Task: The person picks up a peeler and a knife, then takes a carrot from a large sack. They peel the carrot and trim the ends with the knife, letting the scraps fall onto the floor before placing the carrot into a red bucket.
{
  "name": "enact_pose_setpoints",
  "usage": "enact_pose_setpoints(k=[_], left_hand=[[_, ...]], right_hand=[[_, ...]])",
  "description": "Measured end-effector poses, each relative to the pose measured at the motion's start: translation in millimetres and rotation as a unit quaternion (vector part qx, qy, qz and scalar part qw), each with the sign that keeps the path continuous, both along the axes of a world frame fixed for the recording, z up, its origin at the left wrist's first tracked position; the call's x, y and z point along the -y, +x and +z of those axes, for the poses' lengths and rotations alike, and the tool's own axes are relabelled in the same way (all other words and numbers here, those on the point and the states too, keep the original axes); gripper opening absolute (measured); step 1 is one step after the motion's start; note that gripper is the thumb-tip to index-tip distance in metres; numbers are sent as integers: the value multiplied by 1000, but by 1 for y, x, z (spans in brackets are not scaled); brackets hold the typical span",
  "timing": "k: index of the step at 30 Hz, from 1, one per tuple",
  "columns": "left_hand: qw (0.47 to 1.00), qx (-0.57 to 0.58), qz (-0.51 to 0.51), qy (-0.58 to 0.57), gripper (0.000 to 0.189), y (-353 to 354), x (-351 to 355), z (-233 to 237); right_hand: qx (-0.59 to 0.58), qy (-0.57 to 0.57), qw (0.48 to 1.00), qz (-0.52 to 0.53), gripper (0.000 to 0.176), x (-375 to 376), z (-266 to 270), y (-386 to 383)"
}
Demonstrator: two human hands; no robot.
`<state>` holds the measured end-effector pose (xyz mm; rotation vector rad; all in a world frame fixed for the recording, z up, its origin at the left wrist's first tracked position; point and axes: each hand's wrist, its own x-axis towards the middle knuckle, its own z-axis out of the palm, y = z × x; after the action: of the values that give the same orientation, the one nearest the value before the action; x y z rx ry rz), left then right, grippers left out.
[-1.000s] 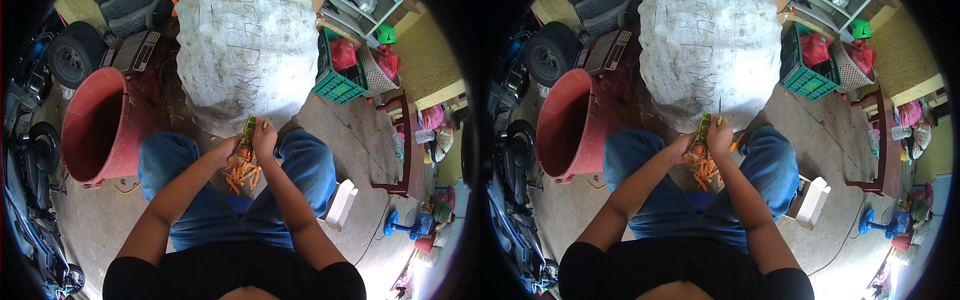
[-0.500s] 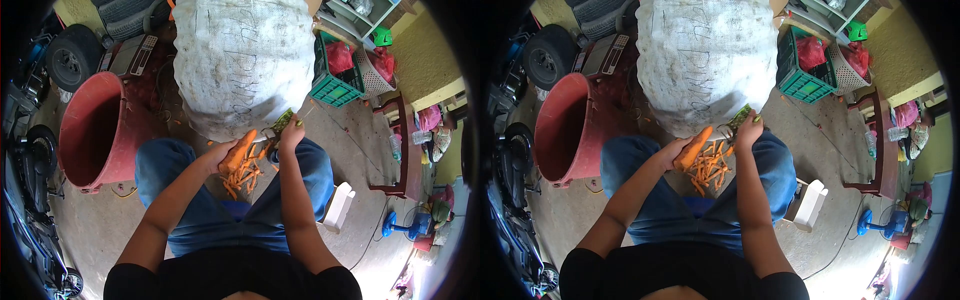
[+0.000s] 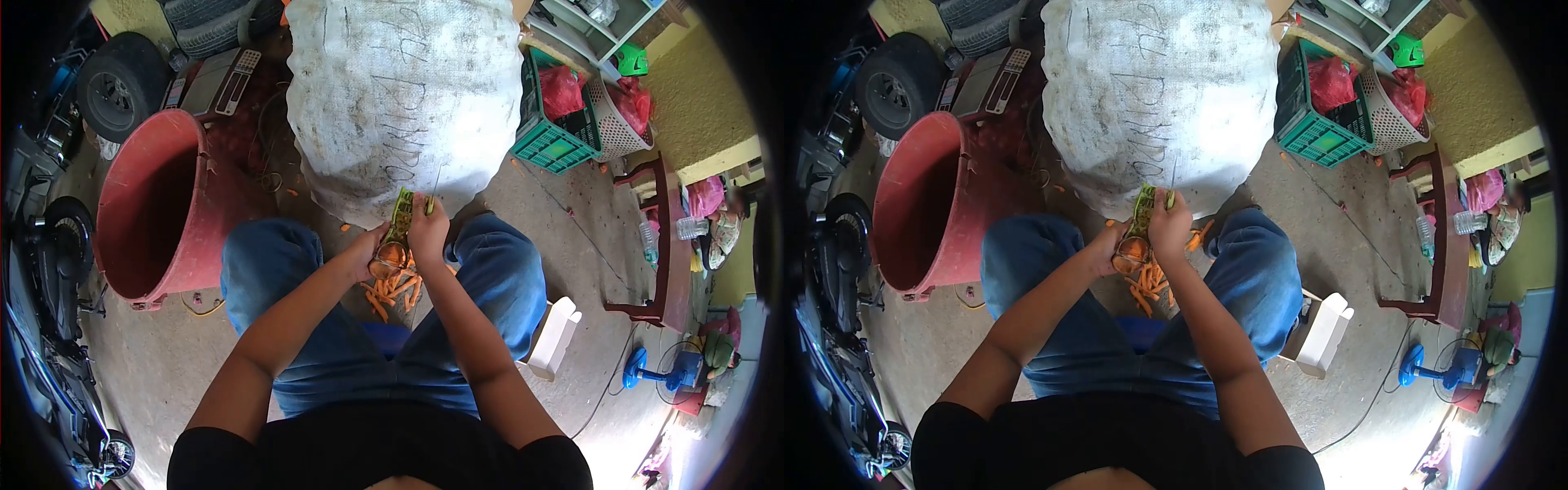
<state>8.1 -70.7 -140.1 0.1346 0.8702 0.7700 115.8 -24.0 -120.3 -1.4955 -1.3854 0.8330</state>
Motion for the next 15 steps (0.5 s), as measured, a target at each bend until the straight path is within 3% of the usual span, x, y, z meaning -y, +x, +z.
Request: enact_pose_setpoints(k=[2,3,5,6,8,12,15], left_hand=[[996,-75,-27,-43,39,3,0,15],[996,-75,-27,-42,39,2,3,14],[995,40,-93,2,41,-4,10,10],[995,41,-94,1,41,-8,11,15],[973,38,-219,61,40,-16,11,36],[988,-50,-145,14,38,-14,12,44],[995,-74,-65,-7,38,-17,2,22]], right_hand=[[35,22,999,-15,31,-8,-2,5],[87,47,992,-75,30,-18,-10,14],[143,73,970,-180,29,-42,-19,38],[150,73,960,-225,29,-53,-21,52],[103,26,941,-322,28,-66,-10,74],[-26,13,946,-323,28,-71,-13,87],[-151,39,975,-158,27,-46,-7,54]])
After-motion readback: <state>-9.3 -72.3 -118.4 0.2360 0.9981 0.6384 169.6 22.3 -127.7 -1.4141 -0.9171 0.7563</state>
